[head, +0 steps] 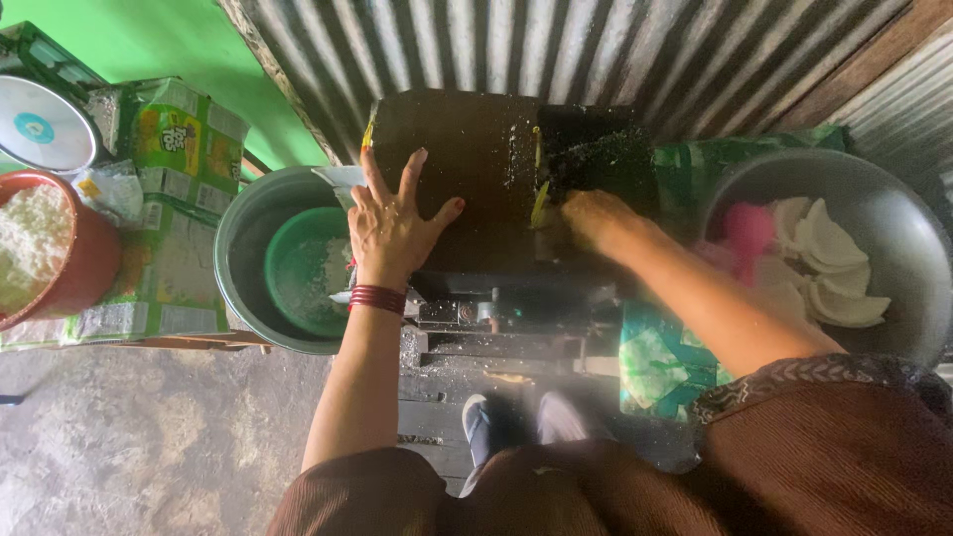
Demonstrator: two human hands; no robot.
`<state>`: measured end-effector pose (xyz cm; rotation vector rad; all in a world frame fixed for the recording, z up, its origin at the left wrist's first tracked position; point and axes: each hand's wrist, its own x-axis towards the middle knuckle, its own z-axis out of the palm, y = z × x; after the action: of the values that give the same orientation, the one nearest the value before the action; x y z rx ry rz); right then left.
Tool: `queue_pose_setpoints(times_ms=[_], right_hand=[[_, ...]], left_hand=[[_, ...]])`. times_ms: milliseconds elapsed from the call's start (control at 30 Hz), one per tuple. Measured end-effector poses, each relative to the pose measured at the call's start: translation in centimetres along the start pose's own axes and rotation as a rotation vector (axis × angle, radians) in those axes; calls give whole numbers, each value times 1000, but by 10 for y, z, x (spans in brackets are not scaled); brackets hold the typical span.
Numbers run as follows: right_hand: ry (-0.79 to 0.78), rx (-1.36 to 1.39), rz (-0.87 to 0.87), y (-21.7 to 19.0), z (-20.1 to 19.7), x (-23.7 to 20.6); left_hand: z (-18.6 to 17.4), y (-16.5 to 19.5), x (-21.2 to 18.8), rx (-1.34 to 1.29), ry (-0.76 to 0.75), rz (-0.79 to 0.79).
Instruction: The person grates coconut halves against a manual rotary grater machine, holding a wooden block over the machine with one hand while rubbing the coconut with the other. Grated coconut collects in a red bowl, and the person occasionally scoops grated coconut and arranges sliced coconut pieces in a gray basin.
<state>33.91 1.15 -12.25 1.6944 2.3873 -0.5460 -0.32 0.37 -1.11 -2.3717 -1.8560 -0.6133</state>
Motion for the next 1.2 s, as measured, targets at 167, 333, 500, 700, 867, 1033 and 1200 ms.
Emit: queue_pose_setpoints(times_ms=[167, 333, 500, 700, 867, 1033, 1200], right_hand=[[62, -35, -112, 2, 2, 10], [-26, -34, -37, -4, 0, 15], [26, 26, -30, -8, 1, 19], [-30, -23, 56, -12, 0, 26], [-102, 6, 109, -21, -10, 26], [-135, 50, 156, -32, -18, 24], [-16, -126, 50, -30, -20, 7]], left_hand=[[-2, 1, 0, -21, -22, -18], [-2, 2, -1, -26, -9, -13], [-2, 2, -1, -28, -1, -16], [-2, 3, 0, -28, 7, -13], [-2, 3, 0, -46, -13, -31], [-5, 4, 0, -49, -17, -33], [-7, 2, 0, -62, -36, -35]])
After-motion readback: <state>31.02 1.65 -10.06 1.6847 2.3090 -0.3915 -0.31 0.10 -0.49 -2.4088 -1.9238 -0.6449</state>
